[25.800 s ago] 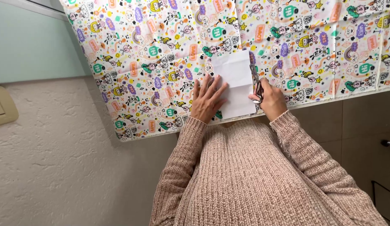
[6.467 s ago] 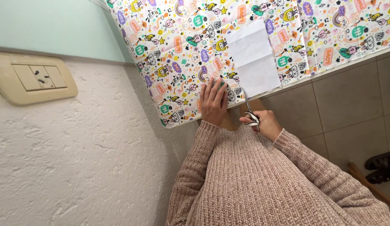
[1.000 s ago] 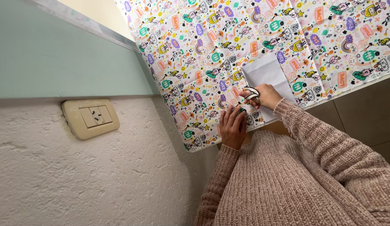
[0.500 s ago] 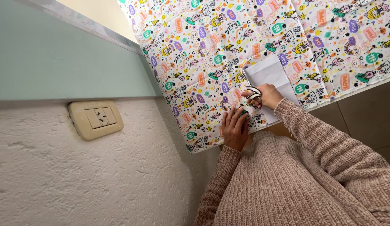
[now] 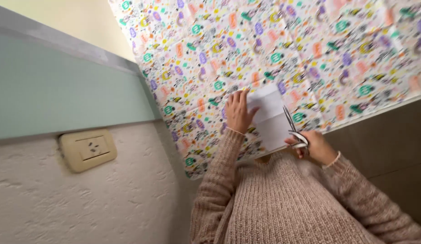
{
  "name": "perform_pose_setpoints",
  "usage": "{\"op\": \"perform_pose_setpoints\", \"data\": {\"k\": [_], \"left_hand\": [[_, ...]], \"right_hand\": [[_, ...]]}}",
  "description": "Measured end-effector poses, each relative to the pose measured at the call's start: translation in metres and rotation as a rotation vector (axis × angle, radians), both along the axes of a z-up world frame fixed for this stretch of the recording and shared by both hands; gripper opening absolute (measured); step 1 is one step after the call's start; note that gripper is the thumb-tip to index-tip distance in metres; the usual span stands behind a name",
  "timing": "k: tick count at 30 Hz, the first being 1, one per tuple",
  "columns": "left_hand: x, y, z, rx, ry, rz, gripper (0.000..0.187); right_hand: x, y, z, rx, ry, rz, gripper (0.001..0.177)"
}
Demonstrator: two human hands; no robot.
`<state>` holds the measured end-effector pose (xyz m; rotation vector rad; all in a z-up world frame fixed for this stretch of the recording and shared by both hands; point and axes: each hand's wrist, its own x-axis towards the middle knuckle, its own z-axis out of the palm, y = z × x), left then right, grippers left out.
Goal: Cutting out patterned fabric using a paper template and scissors.
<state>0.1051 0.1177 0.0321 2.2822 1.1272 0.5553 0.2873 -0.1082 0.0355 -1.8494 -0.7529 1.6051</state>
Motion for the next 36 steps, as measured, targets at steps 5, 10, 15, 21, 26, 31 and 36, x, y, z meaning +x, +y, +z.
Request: {"op": "perform_pose_setpoints", "data": {"k": [5,10,15,21,26,31,36], "left_hand": [[0.030,0.020,-0.019,-0.019,0.203,-0.036,0.076],[0.032,0.020,-0.033,-0.105,0.207,-0.084,0.054],[0.028,-0.021,-0.024,-0.148,-0.051,-0.118,0.031],[-0.020,-0.063,0.046,-0.380,-0.491,-0.148,0.018],[-0.073,-0.026,0.027,-0.800,-0.711,0.379,0.025],[-0.103,-0.010,0.000,-0.539,-0.681,0.493,0.077],[-0.106,-0.030,-0.018,-0.472,-0.383,0.477,0.070]], "right_hand": [[0.060,-0.026,-0.055,0.061,0.208,-0.195,0.033],[0.074,0.003,-0.036,0.287,0.422,-0.449,0.036],[0.066,0.059,0.043,0.569,-0.227,-0.084,0.050],[0.049,0.044,0.001,0.356,-0.255,0.067,0.043],[-0.024,0.071,-0.029,0.349,0.931,-0.281,0.046],[-0.079,0.113,-0.025,0.435,-0.206,0.099,0.027],[-0.084,0.117,-0.020,0.424,-0.374,0.122,0.038]]}}
